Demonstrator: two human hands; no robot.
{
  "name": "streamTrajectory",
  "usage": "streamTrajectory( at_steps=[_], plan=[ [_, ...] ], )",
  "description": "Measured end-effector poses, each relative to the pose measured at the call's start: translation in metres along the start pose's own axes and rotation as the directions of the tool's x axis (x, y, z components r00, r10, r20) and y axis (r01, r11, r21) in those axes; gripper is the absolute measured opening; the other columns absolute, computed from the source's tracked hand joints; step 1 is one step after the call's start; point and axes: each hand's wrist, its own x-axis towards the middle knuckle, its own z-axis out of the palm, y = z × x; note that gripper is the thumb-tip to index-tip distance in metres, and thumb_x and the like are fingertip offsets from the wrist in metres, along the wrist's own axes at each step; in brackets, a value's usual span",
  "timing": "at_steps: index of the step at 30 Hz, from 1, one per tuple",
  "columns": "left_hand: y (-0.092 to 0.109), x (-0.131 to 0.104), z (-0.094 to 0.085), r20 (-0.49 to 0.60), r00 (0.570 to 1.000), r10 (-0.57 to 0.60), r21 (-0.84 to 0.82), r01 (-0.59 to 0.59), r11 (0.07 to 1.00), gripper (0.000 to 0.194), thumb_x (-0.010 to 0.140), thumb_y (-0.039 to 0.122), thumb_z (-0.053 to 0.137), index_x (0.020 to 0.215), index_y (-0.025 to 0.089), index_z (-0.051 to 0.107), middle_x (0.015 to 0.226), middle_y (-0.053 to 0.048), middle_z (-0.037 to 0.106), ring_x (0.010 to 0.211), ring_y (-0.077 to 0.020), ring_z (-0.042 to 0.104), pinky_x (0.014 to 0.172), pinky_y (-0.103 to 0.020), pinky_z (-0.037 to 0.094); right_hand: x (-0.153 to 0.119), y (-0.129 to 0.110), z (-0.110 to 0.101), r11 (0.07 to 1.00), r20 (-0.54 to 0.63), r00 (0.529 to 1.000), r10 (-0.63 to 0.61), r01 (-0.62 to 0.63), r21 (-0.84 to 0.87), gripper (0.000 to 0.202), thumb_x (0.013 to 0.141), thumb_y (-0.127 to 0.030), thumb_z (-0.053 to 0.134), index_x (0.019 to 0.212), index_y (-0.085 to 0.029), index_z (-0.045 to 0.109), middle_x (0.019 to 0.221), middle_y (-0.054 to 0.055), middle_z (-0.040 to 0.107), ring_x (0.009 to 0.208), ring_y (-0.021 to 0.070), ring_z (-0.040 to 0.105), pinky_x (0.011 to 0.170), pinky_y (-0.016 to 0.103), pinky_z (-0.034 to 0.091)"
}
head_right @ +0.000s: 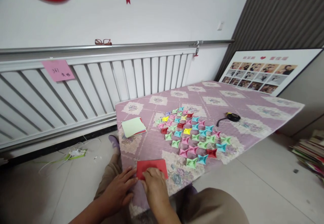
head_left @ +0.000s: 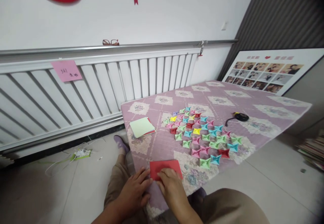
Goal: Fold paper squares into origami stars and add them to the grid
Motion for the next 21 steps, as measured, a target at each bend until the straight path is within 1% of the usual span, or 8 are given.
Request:
streamTrajectory(
  at_steps=[4, 7, 9, 12, 14, 16, 19, 21],
  plan=[
    [-0.003, 0.001, 0.002, -0.046, 0.999, 0.026, -0.076, -0.029, 0.997, 0.048, 0.071, 0.014, 0.06, 0.118, 0.023, 0.056, 0.147, -0.005, 0.038, 0.137, -0.0259, 0.027, 0.11, -0.044, 0.028, 0.006, 0.004, 0.006, 0.997, 0.016, 0.998, 0.052, -0.053, 0.054, 0.019, 0.073, -0.011, 0.068, 0.085, -0.025, 0.068, 0.092, 0.001, 0.065, 0.09, 0.0217, 0.057, 0.08, 0.034, 0.042],
    [-0.001, 0.007, 0.003, -0.151, 0.988, -0.034, -0.095, 0.019, 0.995, 0.035, 0.074, 0.016, 0.06, 0.108, 0.023, 0.059, 0.133, -0.005, 0.052, 0.126, -0.0248, 0.041, 0.106, -0.044, 0.032, 0.005, 0.011, 0.006, 0.998, 0.013, 0.999, 0.034, -0.035, 0.058, 0.017, 0.075, -0.013, 0.068, 0.086, -0.026, 0.067, 0.093, 0.001, 0.065, 0.091, 0.0216, 0.057, 0.08, 0.035, 0.041],
    [0.002, 0.014, 0.003, -0.232, 0.97, -0.073, -0.065, 0.059, 0.996, 0.032, 0.076, 0.016, 0.06, 0.108, 0.023, 0.059, 0.122, -0.005, 0.058, 0.114, -0.0236, 0.05, 0.101, -0.044, 0.036, 0.003, 0.012, 0.007, 0.998, -0.01, 1.0, 0.023, -0.022, 0.05, 0.016, 0.076, -0.015, 0.068, 0.087, -0.026, 0.067, 0.093, 0.001, 0.065, 0.092, 0.022, 0.056, 0.081, 0.036, 0.04],
    [0.006, 0.026, 0.005, -0.296, 0.955, -0.007, 0.048, 0.022, 0.999, 0.022, 0.081, 0.018, 0.059, 0.103, 0.023, 0.059, 0.115, -0.004, 0.06, 0.106, -0.0225, 0.052, 0.095, -0.041, 0.04, 0.0, 0.011, 0.009, 0.999, -0.044, 0.999, -0.001, 0.003, 0.041, 0.015, 0.077, -0.015, 0.067, 0.088, -0.025, 0.067, 0.093, 0.002, 0.065, 0.091, 0.0219, 0.056, 0.081, 0.036, 0.04],
    [0.006, 0.033, 0.008, -0.289, 0.955, 0.071, 0.141, -0.031, 0.99, 0.011, 0.085, 0.02, 0.058, 0.096, 0.022, 0.06, 0.109, -0.003, 0.061, 0.101, -0.0212, 0.054, 0.09, -0.038, 0.042, -0.001, 0.011, 0.011, 0.999, -0.06, 0.998, -0.013, 0.015, 0.037, 0.013, 0.079, -0.015, 0.066, 0.087, -0.025, 0.067, 0.092, 0.002, 0.065, 0.09, 0.0215, 0.056, 0.081, 0.035, 0.041],
    [0.004, 0.038, 0.01, -0.256, 0.958, 0.127, 0.22, -0.071, 0.973, 0.005, 0.088, 0.021, 0.056, 0.092, 0.021, 0.059, 0.101, -0.002, 0.062, 0.094, -0.0199, 0.055, 0.085, -0.035, 0.043, -0.002, 0.012, 0.013, 0.999, -0.068, 0.997, -0.02, 0.022, 0.031, 0.013, 0.08, -0.014, 0.064, 0.086, -0.024, 0.066, 0.091, 0.002, 0.064, 0.089, 0.0214, 0.056, 0.08, 0.035, 0.041],
    [0.001, 0.041, 0.01, -0.211, 0.961, 0.177, 0.291, -0.111, 0.95, 0.005, 0.089, 0.021, 0.055, 0.092, 0.02, 0.059, 0.094, -0.002, 0.062, 0.088, -0.0194, 0.055, 0.081, -0.035, 0.043, -0.002, 0.014, 0.013, 0.999, -0.079, 0.996, -0.042, 0.043, 0.013, 0.014, 0.08, -0.013, 0.064, 0.088, -0.024, 0.065, 0.092, 0.002, 0.064, 0.089, 0.0213, 0.056, 0.08, 0.035, 0.041],
    [0.0, 0.042, 0.009, -0.209, 0.962, 0.178, 0.303, -0.109, 0.947, 0.006, 0.089, 0.02, 0.054, 0.092, 0.02, 0.059, 0.093, -0.002, 0.062, 0.087, -0.0191, 0.055, 0.081, -0.034, 0.043, -0.002, 0.013, 0.013, 0.997, -0.096, 0.993, -0.074, 0.073, -0.013, 0.015, 0.079, -0.013, 0.065, 0.09, -0.023, 0.064, 0.093, 0.002, 0.064, 0.089, 0.0209, 0.055, 0.079, 0.034, 0.041]
  ],
)
